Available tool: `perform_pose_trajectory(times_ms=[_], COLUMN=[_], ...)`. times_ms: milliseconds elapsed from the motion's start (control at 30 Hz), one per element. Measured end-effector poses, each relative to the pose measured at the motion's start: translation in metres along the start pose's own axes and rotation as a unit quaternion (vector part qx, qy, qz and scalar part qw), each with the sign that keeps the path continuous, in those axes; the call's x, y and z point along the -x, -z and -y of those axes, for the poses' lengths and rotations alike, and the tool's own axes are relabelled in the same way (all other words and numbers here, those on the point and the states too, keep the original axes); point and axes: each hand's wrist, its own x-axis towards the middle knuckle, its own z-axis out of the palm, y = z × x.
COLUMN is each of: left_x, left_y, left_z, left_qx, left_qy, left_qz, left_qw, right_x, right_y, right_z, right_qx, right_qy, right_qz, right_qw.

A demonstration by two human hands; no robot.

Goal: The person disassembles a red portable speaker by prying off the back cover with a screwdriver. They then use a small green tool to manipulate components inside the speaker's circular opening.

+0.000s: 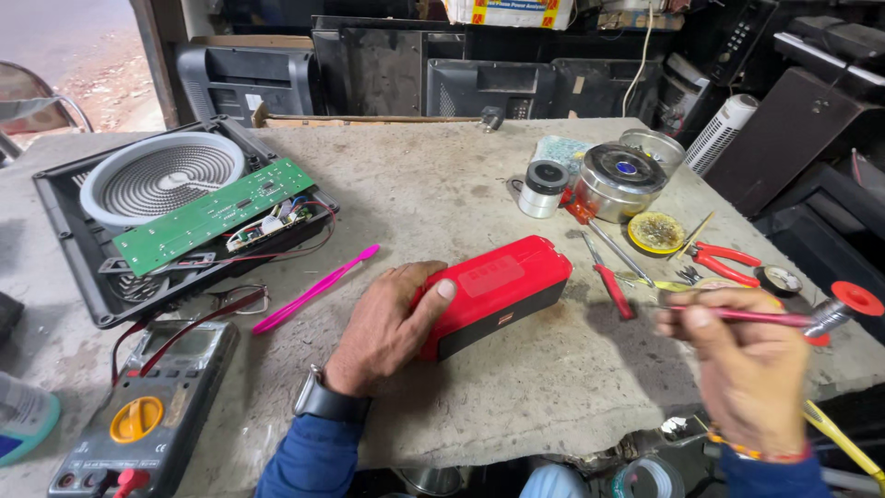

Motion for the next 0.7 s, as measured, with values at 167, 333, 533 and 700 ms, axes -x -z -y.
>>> perform_pose_trajectory(times_ms=[167,333,533,700], left_x=[-0.008,-0.047,-0.092,-0.092], left_y=[0.004,-0.012,-0.06,-0.07], left_z=[-0.015,-0.035,-0.044,-0.034], left_qx=[-0.154,-0.208,-0.146,-0.191], left_qy=[0.076,0.033,0.009,0.048], left_qz=[-0.151,-0.057,0.147,0.222], left_qw=[0.974,0.976,0.978,0.955], right_x=[-0.014,-0.023,-0.024,-0.019], right_y=[-0.052,-0.051,-0.053,-0.061], right_z=[-0.029,-0.049,-0.061,-0.05], right_qx=[0.017,0.056,0.127,0.257], right_qy=[0.016,-0.031,0.03,0.197], right_qz=[0.045,-0.001,0.022,0.049], right_qw=[0.999,0.998,0.991,0.945])
